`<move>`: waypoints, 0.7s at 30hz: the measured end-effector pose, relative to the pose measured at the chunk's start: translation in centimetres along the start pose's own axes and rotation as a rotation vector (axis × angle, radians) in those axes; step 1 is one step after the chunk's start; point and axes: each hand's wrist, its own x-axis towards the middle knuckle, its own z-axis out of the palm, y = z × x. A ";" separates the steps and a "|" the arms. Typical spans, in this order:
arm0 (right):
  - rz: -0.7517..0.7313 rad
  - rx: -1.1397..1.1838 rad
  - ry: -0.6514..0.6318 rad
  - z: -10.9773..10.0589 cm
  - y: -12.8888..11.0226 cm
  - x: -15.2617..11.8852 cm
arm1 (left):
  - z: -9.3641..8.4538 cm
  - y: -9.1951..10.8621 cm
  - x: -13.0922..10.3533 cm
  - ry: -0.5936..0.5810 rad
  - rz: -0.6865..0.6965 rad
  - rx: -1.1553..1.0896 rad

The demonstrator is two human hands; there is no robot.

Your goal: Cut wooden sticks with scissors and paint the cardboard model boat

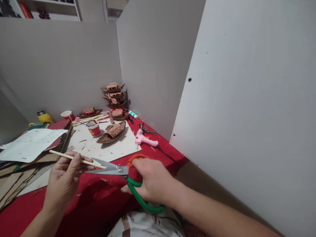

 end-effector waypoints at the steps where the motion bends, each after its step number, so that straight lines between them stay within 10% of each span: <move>1: -0.005 0.007 0.006 0.0 0.0 0.0 | 0.0 -0.1 0.0 -0.002 0.002 0.001; 21: 0.071 -0.073 -0.056 -0.4 0.6 -0.3 | 0.8 0.8 -0.2 0.004 -0.090 -0.041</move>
